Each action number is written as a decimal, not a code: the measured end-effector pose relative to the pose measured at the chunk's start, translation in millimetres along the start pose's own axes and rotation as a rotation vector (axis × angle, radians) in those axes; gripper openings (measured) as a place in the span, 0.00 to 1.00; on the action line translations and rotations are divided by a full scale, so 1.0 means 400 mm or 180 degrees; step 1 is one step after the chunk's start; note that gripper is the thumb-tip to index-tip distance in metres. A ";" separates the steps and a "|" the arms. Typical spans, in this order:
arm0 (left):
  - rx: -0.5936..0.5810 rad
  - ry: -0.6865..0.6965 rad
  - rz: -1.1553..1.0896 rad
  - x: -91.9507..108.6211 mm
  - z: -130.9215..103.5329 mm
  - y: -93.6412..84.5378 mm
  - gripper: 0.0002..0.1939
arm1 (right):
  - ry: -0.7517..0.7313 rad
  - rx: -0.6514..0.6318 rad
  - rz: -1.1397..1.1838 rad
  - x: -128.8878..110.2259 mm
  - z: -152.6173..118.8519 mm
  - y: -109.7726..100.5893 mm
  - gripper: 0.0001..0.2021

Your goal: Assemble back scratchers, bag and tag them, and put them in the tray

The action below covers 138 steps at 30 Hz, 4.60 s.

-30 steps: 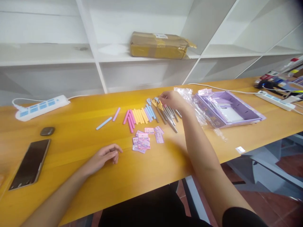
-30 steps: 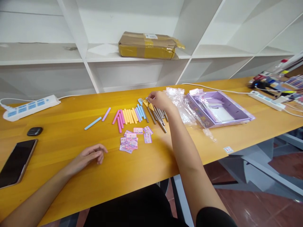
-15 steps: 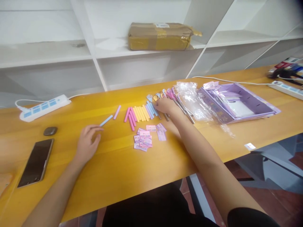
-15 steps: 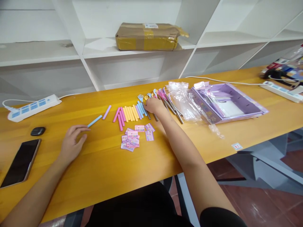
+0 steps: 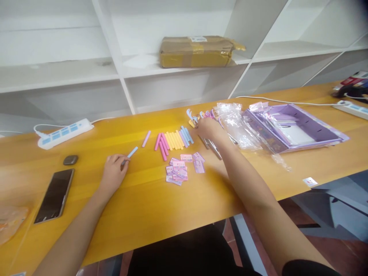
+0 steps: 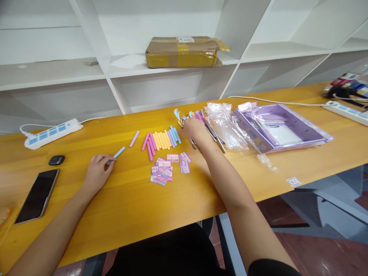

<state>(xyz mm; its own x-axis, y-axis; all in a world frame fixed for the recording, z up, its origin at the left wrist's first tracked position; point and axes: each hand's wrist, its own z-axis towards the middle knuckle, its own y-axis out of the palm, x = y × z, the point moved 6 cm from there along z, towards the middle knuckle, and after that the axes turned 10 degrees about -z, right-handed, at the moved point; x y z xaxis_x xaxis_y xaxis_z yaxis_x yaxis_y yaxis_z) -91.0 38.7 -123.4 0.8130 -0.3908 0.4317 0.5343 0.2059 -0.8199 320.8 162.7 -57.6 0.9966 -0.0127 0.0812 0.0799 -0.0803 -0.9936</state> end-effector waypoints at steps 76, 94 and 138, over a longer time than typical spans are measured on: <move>-0.1312 -0.1160 -0.2484 0.160 -0.095 0.088 0.20 | -0.1175 -0.0052 0.5143 -0.196 -0.287 0.176 0.21; -0.1549 -0.1006 -0.2330 0.162 -0.099 0.089 0.17 | -0.1332 -0.0218 0.5167 -0.211 -0.295 0.191 0.19; -0.1646 -0.1442 -0.3148 0.164 -0.120 0.121 0.20 | -0.1779 -0.0806 0.5195 -0.271 -0.349 0.190 0.19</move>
<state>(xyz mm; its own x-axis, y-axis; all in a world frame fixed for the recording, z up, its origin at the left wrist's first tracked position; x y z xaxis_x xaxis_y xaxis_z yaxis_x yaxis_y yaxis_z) -22.8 -20.1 -153.0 0.1667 0.1954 0.9665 0.9005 -0.4293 -0.0686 216.2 19.0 -130.8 -0.0656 0.0795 -0.9947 -0.8782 -0.4778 0.0197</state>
